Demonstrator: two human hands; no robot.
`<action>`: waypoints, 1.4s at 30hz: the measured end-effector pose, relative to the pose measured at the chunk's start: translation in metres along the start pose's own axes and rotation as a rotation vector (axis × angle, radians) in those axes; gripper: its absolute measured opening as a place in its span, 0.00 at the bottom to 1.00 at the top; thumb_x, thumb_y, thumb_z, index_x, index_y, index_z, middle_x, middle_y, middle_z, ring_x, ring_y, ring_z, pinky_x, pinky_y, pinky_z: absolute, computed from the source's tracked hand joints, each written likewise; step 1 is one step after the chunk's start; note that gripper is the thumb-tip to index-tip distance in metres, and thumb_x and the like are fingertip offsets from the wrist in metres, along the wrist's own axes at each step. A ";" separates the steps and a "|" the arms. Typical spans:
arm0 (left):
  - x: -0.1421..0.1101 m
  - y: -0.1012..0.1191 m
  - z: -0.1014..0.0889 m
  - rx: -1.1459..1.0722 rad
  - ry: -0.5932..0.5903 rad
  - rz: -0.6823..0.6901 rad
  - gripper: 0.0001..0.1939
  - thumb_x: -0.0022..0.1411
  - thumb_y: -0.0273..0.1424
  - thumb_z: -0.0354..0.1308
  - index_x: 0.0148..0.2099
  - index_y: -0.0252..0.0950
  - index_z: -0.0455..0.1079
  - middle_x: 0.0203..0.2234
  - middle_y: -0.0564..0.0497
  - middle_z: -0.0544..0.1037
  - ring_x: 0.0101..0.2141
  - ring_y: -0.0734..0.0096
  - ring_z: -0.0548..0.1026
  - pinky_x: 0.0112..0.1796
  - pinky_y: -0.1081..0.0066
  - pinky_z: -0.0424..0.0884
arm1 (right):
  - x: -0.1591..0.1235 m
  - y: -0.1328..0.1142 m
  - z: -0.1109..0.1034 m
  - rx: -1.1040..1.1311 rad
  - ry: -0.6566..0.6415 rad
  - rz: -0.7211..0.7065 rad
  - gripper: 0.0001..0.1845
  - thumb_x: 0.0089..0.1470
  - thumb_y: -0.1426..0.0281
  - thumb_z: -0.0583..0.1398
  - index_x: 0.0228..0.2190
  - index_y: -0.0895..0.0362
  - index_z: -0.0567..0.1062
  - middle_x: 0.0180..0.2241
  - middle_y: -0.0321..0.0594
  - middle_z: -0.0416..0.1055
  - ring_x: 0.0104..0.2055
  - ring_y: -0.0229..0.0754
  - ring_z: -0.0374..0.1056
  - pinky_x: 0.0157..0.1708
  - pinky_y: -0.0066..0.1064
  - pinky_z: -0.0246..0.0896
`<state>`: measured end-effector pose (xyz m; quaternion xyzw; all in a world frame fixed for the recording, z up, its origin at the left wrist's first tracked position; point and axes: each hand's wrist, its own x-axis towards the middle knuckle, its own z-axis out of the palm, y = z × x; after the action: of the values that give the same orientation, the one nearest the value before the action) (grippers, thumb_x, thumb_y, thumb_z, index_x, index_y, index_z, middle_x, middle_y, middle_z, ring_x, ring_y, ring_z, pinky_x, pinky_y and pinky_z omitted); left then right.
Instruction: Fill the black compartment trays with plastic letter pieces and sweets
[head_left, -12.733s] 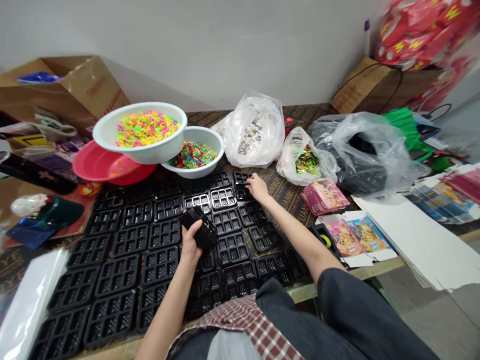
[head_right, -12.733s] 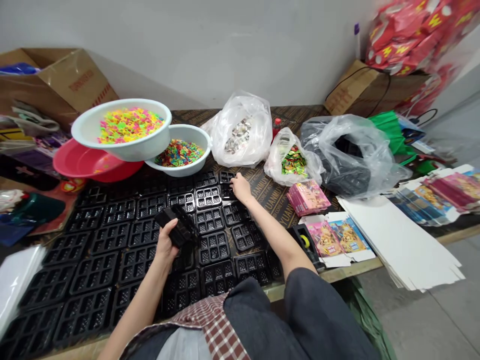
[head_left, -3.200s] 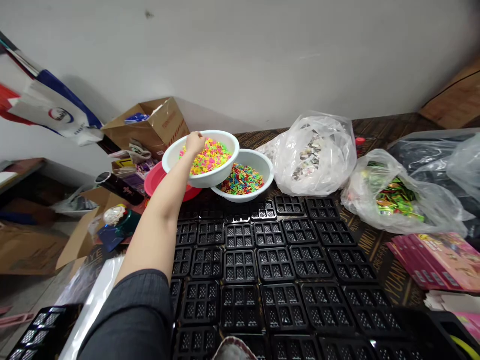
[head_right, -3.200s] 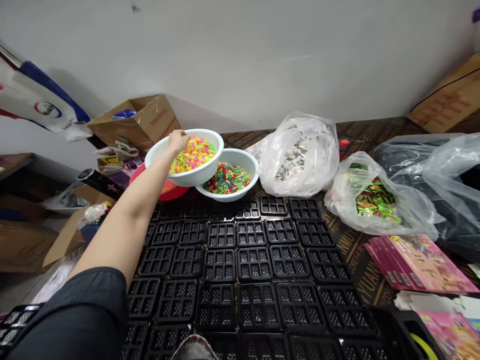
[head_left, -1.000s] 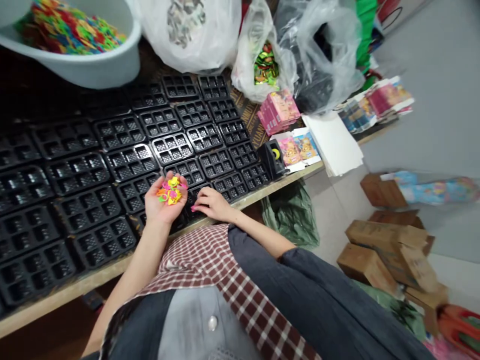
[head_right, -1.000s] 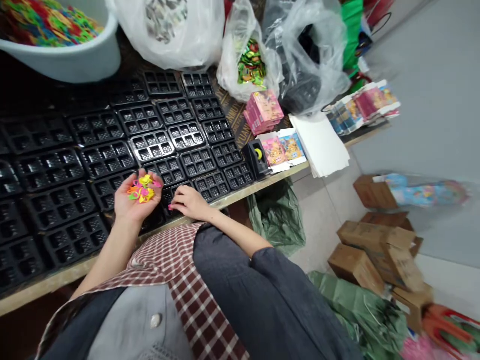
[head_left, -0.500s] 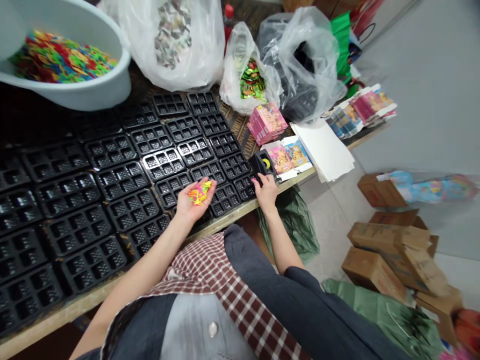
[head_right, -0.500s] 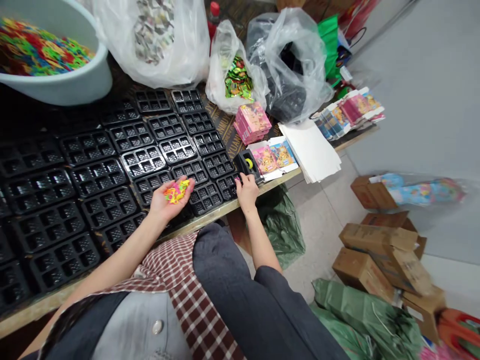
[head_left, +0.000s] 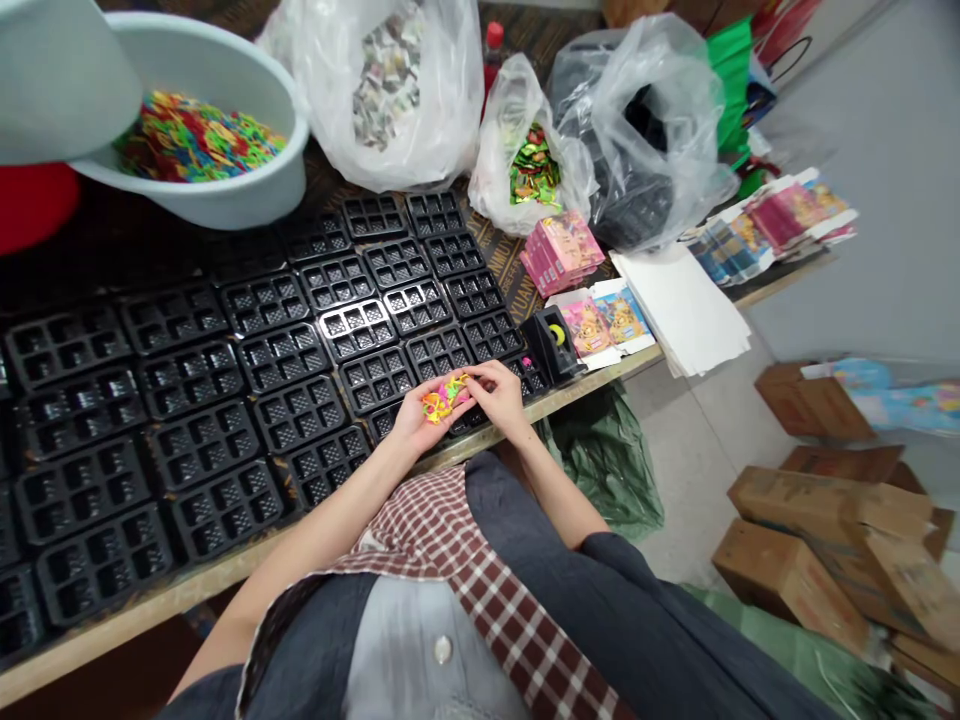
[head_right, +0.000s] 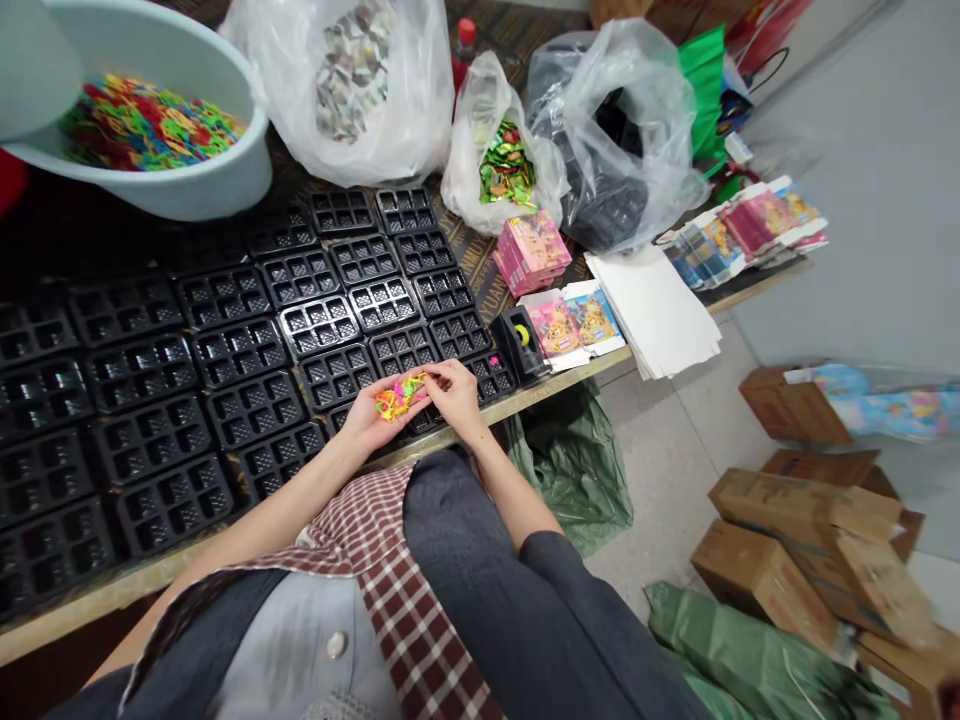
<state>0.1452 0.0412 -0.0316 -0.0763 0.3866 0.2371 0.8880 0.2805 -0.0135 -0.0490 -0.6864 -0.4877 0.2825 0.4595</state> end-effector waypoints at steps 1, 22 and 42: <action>0.000 0.000 -0.001 0.006 -0.003 -0.009 0.20 0.60 0.22 0.47 0.52 0.26 0.71 0.32 0.41 0.82 0.35 0.62 0.82 0.45 0.60 0.77 | 0.001 0.000 0.000 -0.011 0.011 -0.009 0.09 0.54 0.72 0.60 0.34 0.55 0.81 0.33 0.38 0.73 0.29 0.35 0.68 0.29 0.28 0.66; -0.002 0.022 -0.004 -0.065 -0.048 0.073 0.26 0.63 0.26 0.48 0.62 0.27 0.63 0.45 0.36 0.80 0.48 0.58 0.78 0.48 0.61 0.74 | 0.061 0.001 -0.030 -0.353 -0.043 -0.188 0.16 0.56 0.62 0.61 0.44 0.55 0.77 0.43 0.47 0.69 0.43 0.47 0.68 0.43 0.40 0.68; -0.001 0.026 -0.012 -0.010 -0.050 0.090 0.23 0.65 0.27 0.47 0.61 0.33 0.67 0.43 0.43 0.81 0.41 0.64 0.80 0.35 0.70 0.78 | 0.017 -0.006 -0.006 0.192 0.085 0.188 0.22 0.49 0.56 0.65 0.41 0.52 0.65 0.32 0.35 0.75 0.32 0.40 0.73 0.34 0.33 0.70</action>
<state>0.1241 0.0597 -0.0378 -0.0570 0.3661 0.2807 0.8854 0.2894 0.0003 -0.0398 -0.6932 -0.3721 0.3404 0.5149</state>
